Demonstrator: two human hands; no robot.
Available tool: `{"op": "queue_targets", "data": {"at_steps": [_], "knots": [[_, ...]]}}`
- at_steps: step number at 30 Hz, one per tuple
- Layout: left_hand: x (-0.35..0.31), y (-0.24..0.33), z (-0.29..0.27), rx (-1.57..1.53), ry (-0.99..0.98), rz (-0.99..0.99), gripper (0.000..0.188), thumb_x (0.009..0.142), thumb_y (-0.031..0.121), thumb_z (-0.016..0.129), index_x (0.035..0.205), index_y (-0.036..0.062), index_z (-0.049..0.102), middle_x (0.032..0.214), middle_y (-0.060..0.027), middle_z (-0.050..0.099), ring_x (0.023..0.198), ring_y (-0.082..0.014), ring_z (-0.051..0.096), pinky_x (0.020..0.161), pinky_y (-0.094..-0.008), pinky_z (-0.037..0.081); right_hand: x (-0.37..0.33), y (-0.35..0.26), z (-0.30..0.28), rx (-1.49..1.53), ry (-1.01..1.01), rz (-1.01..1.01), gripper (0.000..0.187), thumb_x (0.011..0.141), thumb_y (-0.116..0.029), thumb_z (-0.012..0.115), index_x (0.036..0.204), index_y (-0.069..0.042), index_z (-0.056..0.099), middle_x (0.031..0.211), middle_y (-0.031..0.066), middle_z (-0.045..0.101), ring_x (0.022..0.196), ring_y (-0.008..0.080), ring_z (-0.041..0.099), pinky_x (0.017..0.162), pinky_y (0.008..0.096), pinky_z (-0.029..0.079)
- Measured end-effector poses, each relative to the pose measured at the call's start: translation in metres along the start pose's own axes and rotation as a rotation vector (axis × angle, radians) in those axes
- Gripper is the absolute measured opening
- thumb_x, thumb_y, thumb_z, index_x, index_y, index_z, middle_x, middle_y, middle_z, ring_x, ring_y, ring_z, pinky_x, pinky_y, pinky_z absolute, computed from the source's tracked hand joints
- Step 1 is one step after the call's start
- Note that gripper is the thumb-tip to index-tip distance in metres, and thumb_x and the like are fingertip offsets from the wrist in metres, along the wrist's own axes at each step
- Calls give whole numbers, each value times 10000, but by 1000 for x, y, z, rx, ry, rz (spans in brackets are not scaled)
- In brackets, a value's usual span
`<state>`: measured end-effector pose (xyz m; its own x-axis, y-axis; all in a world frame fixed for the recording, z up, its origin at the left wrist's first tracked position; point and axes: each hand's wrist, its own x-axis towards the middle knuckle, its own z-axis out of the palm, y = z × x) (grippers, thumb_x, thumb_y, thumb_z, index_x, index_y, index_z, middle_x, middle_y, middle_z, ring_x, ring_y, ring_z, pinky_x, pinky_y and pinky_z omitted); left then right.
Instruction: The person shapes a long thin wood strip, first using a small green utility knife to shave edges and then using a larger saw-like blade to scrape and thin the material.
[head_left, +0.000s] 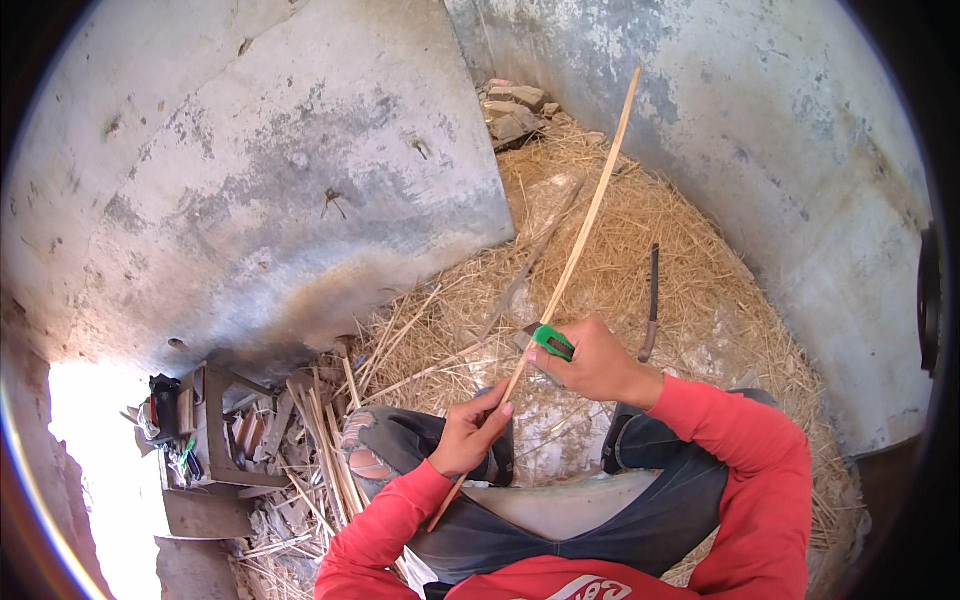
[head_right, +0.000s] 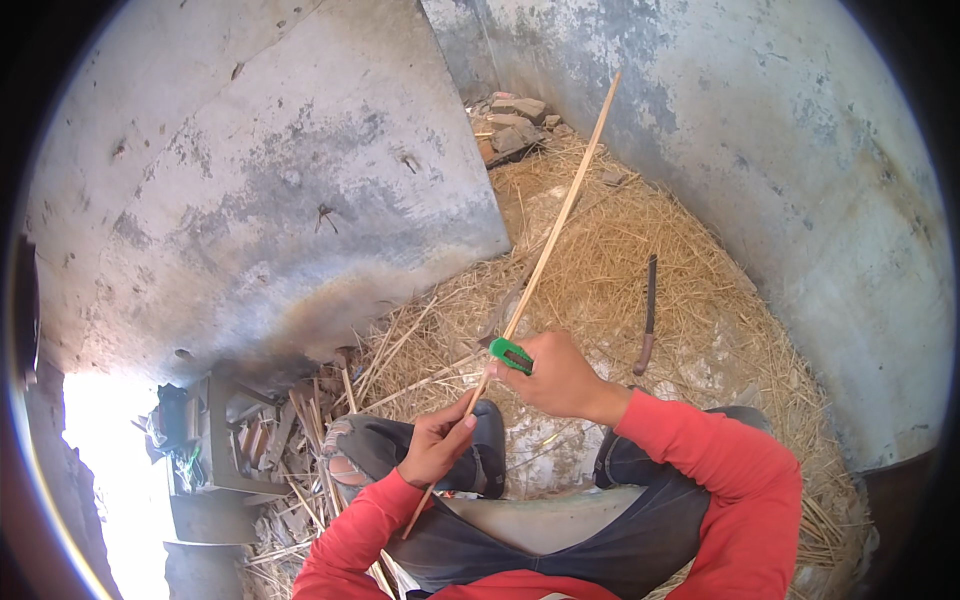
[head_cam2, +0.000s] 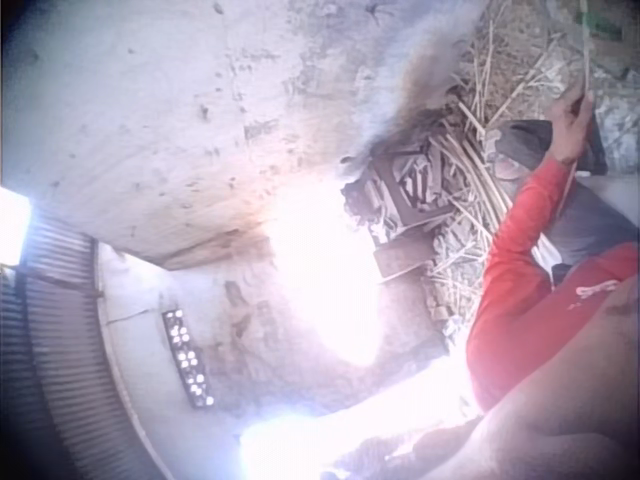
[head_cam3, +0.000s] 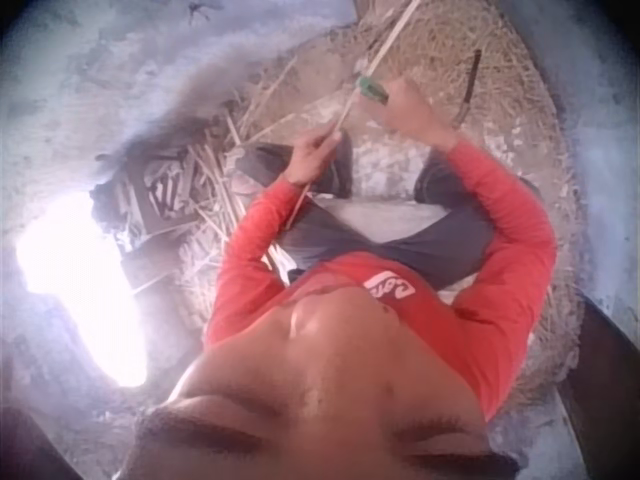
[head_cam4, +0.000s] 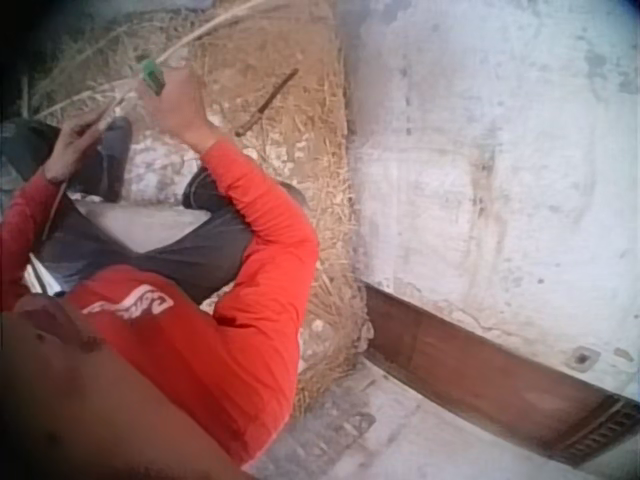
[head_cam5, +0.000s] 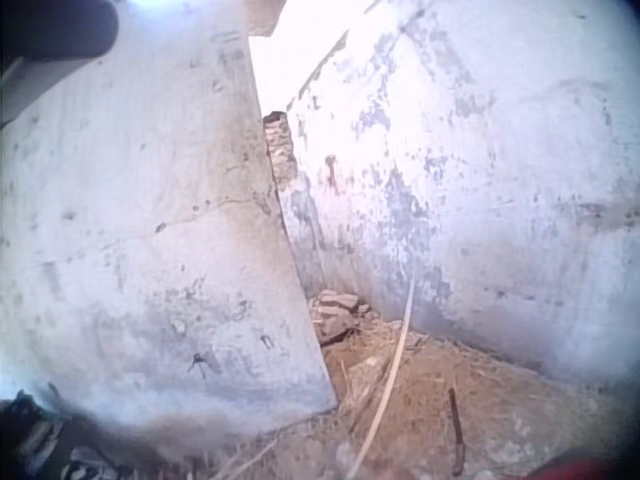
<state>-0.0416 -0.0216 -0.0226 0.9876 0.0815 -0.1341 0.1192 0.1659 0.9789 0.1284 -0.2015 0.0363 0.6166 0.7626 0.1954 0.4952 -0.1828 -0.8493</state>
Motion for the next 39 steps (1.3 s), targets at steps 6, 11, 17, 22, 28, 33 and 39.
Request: {"op": "queue_targets", "data": {"at_steps": [6, 11, 17, 22, 28, 33, 39], "knots": [[2, 2, -2, 97, 28, 18, 477, 1039, 133, 570, 1492, 35, 455, 765, 76, 459, 633, -20, 392, 543, -198, 318, -8, -5, 5, -60, -135, -240, 133, 864, -184, 699, 848, -54, 679, 635, 158, 597, 553, 323, 588, 547, 394, 457], [7, -1, -3, 58, 61, -1, 503, 1044, 145, 563, 1512, 29, 417, 750, 84, 446, 620, -12, 373, 535, -193, 304, -15, -9, 9, -171, -207, -101, 221, 901, -258, 662, 878, -38, 674, 695, 192, 633, 645, 374, 649, 591, 421, 486], [7, 4, -3, 12, 65, 2, 514, 1040, 137, 571, 1517, 36, 411, 736, 99, 424, 604, -4, 360, 521, -191, 293, -5, -5, 2, -108, 74, -56, 456, 982, -410, 554, 853, 21, 625, 665, 247, 596, 682, 470, 609, 631, 521, 465], [5, 10, 0, 31, 73, 15, 516, 1037, 127, 574, 1515, 26, 409, 741, 100, 430, 606, -3, 364, 521, -190, 295, -9, -10, -5, -268, -119, 10, 501, 1003, -424, 513, 841, 40, 607, 645, 274, 580, 650, 487, 601, 613, 534, 461], [1, 4, -5, 63, 90, -3, 506, 1026, 132, 597, 1483, -15, 440, 751, 89, 457, 623, -3, 379, 530, -190, 299, -9, -4, 14, -362, -142, 83, 500, 999, -457, 529, 853, 13, 622, 652, 266, 596, 632, 479, 608, 596, 536, 466], [2, 3, -9, 14, 97, -43, 504, 1025, 129, 597, 1478, -27, 440, 745, 89, 450, 627, -2, 374, 534, -191, 296, 5, 16, 16, -522, -50, 71, 481, 1001, -458, 533, 871, -7, 637, 663, 237, 613, 624, 463, 609, 592, 530, 467], [0, 3, -2, 19, 52, -42, 485, 1033, 115, 576, 1481, -14, 444, 725, 95, 406, 602, -7, 345, 518, -199, 283, 26, 52, -19, -538, 70, 7, 491, 1000, -500, 510, 925, -37, 655, 625, 207, 606, 587, 442, 609, 562, 524, 472]]}}
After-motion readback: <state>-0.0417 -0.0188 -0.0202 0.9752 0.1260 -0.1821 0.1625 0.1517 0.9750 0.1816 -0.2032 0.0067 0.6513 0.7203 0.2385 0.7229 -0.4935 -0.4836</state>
